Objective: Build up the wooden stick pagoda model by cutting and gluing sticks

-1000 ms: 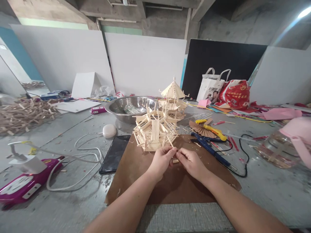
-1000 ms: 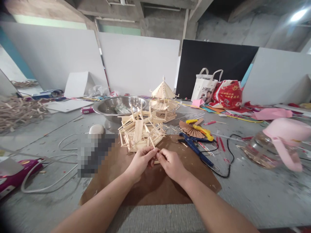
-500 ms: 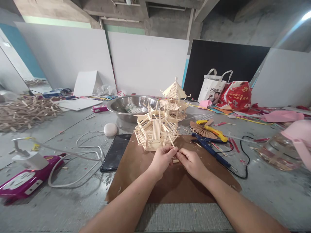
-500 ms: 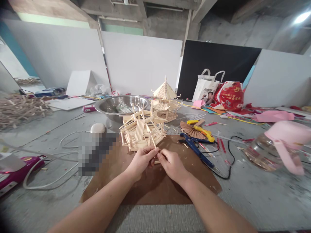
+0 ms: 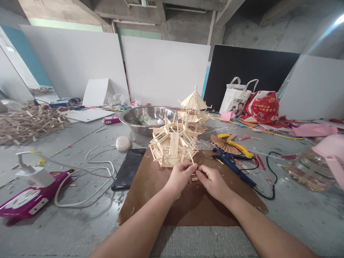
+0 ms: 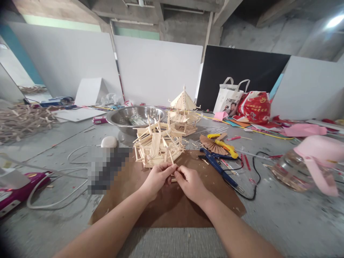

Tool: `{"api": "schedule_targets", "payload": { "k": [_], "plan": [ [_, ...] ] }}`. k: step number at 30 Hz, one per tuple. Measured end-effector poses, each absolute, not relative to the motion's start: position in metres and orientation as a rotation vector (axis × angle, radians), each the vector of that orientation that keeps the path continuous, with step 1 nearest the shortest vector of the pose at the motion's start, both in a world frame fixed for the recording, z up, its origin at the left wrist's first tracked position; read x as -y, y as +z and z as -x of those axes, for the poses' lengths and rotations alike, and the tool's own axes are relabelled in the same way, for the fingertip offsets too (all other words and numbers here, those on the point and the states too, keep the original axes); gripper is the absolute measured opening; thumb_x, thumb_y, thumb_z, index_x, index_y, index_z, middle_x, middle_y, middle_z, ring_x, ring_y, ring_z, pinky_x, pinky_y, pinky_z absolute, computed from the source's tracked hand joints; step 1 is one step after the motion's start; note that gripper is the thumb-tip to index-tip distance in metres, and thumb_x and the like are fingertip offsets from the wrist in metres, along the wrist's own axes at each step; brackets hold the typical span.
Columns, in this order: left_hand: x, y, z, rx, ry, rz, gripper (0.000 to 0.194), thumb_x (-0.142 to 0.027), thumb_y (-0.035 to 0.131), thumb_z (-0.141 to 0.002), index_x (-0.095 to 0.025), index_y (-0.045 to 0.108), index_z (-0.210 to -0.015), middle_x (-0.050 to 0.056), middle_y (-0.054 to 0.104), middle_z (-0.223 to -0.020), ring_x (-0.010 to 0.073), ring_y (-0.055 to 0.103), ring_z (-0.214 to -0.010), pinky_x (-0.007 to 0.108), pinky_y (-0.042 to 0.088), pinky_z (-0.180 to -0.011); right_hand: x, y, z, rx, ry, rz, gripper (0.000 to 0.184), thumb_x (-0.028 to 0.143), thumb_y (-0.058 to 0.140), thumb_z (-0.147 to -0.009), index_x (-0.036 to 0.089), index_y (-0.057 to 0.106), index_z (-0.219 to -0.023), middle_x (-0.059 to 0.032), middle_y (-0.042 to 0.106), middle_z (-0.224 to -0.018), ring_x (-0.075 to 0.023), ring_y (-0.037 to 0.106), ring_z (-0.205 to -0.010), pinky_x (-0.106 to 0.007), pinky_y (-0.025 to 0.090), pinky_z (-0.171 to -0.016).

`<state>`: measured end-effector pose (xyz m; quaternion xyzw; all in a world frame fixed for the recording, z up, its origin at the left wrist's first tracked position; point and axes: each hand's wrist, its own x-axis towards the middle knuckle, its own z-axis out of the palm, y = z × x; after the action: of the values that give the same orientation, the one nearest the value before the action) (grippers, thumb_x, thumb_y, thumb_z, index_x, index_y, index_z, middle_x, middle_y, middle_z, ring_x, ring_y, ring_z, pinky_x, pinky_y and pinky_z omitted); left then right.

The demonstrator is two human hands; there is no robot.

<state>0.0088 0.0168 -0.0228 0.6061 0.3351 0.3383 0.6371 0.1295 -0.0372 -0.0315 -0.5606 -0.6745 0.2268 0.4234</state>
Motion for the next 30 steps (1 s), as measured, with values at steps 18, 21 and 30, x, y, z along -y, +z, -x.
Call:
{"api": "schedule_targets", "payload": {
  "k": [18,21,30],
  "plan": [
    [-0.0175,-0.0249,-0.0091,-0.79,0.744,-1.416,0.026,-0.038,0.053,-0.068,-0.014,0.051,-0.057,-0.006,0.041,-0.042,0.0043,0.035,-0.034,0.016,0.025,-0.033,0.0332,-0.0379,-0.1331,1.762,0.486,1.513,0.023,0.031,0.039,-0.08,0.018,0.051,-0.065,0.0002,0.055,-0.058,-0.0112,0.048,-0.052,-0.022,0.033,-0.05],
    [-0.017,-0.0244,-0.0094,-0.808,0.729,-1.41,0.028,-0.039,0.053,-0.067,-0.014,0.05,-0.055,-0.006,0.04,-0.04,0.0045,0.035,-0.033,0.016,0.025,-0.032,0.033,-0.0383,-0.1344,1.771,0.442,1.561,0.022,0.031,0.04,-0.079,0.018,0.051,-0.063,0.0001,0.054,-0.056,-0.0109,0.047,-0.05,-0.022,0.031,-0.048],
    [-0.0186,-0.0253,-0.0097,-0.811,0.721,-1.395,0.027,-0.038,0.054,-0.067,-0.014,0.05,-0.056,-0.006,0.041,-0.041,0.004,0.035,-0.033,0.016,0.027,-0.032,0.0334,-0.0371,-0.1345,1.783,0.48,1.568,0.02,0.029,0.041,-0.078,0.018,0.051,-0.065,0.0002,0.056,-0.058,-0.011,0.048,-0.052,-0.021,0.031,-0.048]
  ]
}}
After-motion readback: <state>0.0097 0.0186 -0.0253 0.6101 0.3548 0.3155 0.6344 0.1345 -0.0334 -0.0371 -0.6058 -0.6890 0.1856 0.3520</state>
